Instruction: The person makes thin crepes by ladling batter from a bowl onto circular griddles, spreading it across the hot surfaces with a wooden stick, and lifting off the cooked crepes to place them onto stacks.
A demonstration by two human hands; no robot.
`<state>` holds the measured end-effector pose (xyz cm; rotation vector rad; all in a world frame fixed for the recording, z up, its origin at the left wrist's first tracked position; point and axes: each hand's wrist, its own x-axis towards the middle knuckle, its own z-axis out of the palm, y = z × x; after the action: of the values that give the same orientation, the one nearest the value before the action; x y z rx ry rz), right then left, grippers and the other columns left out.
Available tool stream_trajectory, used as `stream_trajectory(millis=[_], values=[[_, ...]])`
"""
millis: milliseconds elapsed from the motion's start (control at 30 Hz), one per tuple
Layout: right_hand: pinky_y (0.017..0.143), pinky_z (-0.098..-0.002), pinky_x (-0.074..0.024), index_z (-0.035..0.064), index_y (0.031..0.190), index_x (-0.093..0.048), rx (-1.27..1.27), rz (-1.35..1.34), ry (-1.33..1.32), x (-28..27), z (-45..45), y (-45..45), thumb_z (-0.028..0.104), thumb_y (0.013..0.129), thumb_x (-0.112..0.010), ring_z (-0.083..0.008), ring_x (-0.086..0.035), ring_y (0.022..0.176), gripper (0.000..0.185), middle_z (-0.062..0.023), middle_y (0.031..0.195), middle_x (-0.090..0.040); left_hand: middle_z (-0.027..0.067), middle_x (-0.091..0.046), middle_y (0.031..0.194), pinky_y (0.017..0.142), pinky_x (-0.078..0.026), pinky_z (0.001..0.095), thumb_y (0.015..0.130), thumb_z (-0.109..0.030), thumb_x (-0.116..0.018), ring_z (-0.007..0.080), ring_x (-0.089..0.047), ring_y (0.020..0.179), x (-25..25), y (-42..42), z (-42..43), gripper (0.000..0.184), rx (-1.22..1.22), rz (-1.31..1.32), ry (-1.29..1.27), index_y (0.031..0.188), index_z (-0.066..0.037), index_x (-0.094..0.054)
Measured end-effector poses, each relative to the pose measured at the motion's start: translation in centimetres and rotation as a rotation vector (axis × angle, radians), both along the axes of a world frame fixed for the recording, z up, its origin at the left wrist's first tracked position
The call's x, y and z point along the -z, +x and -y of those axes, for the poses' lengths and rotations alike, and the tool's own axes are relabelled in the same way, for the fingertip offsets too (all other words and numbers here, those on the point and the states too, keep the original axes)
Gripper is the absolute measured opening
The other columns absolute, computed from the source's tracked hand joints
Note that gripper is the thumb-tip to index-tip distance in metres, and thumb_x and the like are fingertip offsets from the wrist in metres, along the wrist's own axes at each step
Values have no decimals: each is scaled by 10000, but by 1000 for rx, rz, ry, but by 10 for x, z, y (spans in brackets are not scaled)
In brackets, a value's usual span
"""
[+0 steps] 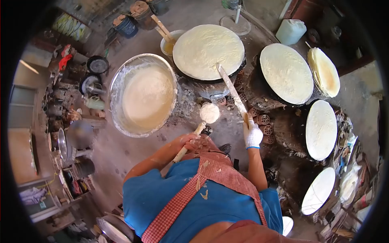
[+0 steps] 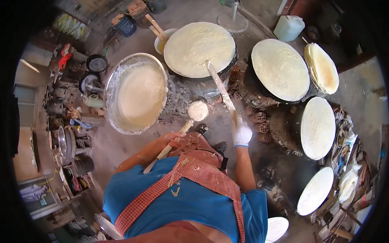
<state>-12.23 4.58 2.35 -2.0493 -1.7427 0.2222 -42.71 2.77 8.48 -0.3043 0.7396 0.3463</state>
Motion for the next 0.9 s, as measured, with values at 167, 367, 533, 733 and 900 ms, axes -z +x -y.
stream_trajectory(millis=[167,367,533,733,900], values=[[458,-404,-445,181,1092,-572,-82,232,-25,-8,5,-24,263,770,-581,-299,-546,474,332,-131,592,-532,-3,-398,538,276,-223,174,862,-147,-494,34,-308,365,22,-25,-38,79,205,3,-76,842,-99,-434],[774,-309,-466,132,1132,-551,287,-427,-138,-2,68,-32,285,723,-643,-276,-597,911,446,-171,1023,-593,-20,-350,497,300,-261,183,868,-176,-468,51,-331,368,35,-28,-96,184,665,-71,212,721,-73,-430],[735,-393,-460,115,1055,-569,877,-518,-441,-29,186,-65,395,719,-594,-331,-594,839,439,-169,920,-613,-26,-339,497,311,-260,182,866,-184,-478,43,-322,373,38,-29,-133,192,1317,159,157,718,-76,-422],[670,-445,-449,74,853,-565,1448,-601,-264,-4,315,-161,242,720,-512,-364,-582,746,221,-210,770,-597,-33,-327,497,323,-259,182,865,-194,-490,35,-312,379,28,101,-131,204,1898,202,32,713,-81,-411],[690,-425,-451,97,853,-563,1833,-547,-98,19,371,-217,195,723,-500,-351,-578,777,175,-176,797,-600,-39,-316,497,333,-258,181,863,-201,-500,27,-303,384,-2,175,-82,216,1798,73,41,710,-85,-403]])
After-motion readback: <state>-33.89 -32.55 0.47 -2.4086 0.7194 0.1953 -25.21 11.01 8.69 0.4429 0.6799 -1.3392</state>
